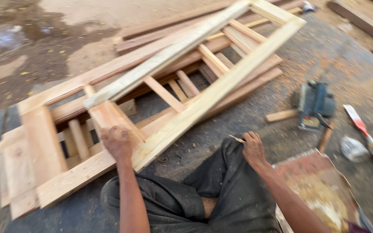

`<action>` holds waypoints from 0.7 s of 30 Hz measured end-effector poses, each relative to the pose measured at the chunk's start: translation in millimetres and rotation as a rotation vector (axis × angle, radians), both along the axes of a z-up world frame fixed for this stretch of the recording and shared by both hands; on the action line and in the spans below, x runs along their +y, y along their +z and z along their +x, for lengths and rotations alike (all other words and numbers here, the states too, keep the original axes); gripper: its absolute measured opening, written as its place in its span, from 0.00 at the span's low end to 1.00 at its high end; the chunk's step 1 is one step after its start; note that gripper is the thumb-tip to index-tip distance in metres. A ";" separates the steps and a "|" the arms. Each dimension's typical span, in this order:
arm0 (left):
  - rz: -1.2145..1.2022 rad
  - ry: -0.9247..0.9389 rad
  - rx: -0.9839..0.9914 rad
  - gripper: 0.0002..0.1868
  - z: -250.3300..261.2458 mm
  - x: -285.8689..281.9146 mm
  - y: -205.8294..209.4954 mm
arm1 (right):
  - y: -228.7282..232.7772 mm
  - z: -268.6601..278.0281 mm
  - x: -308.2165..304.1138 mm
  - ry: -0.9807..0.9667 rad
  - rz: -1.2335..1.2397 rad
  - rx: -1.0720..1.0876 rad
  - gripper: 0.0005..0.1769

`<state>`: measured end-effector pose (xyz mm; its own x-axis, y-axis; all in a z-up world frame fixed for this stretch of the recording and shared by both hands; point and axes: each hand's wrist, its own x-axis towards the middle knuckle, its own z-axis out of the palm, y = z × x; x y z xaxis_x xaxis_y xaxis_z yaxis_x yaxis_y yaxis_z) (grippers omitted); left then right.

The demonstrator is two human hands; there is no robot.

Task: The person sits on the ground and uses a sanding block to smooth the edges and surfaces of a wooden window frame. They repeatedly rub the sanding block along the frame's joints and rails, occasionally repositioning the frame to access different areas.

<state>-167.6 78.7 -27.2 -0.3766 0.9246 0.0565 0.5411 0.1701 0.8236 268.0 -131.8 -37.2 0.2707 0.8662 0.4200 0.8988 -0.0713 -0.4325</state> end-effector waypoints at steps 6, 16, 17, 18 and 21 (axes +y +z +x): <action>0.137 -0.003 0.107 0.24 -1.4 3.2 -9.8 | -14.2 35.0 -5.1 0.189 -0.270 -0.090 0.19; 0.200 0.010 0.123 0.25 0.0 -5.1 4.6 | -24.8 36.4 -1.6 -0.033 -0.389 0.063 0.12; 0.211 0.013 0.137 0.25 1.4 -6.1 3.6 | -28.4 36.9 -2.6 -0.059 -0.351 0.036 0.11; 0.223 0.017 0.151 0.25 3.1 -6.8 2.7 | -32.6 38.3 -2.5 -0.085 -0.313 0.009 0.10; 0.178 0.004 0.124 0.25 2.9 -8.0 4.3 | -42.9 47.6 -11.0 -0.069 -0.247 -0.042 0.10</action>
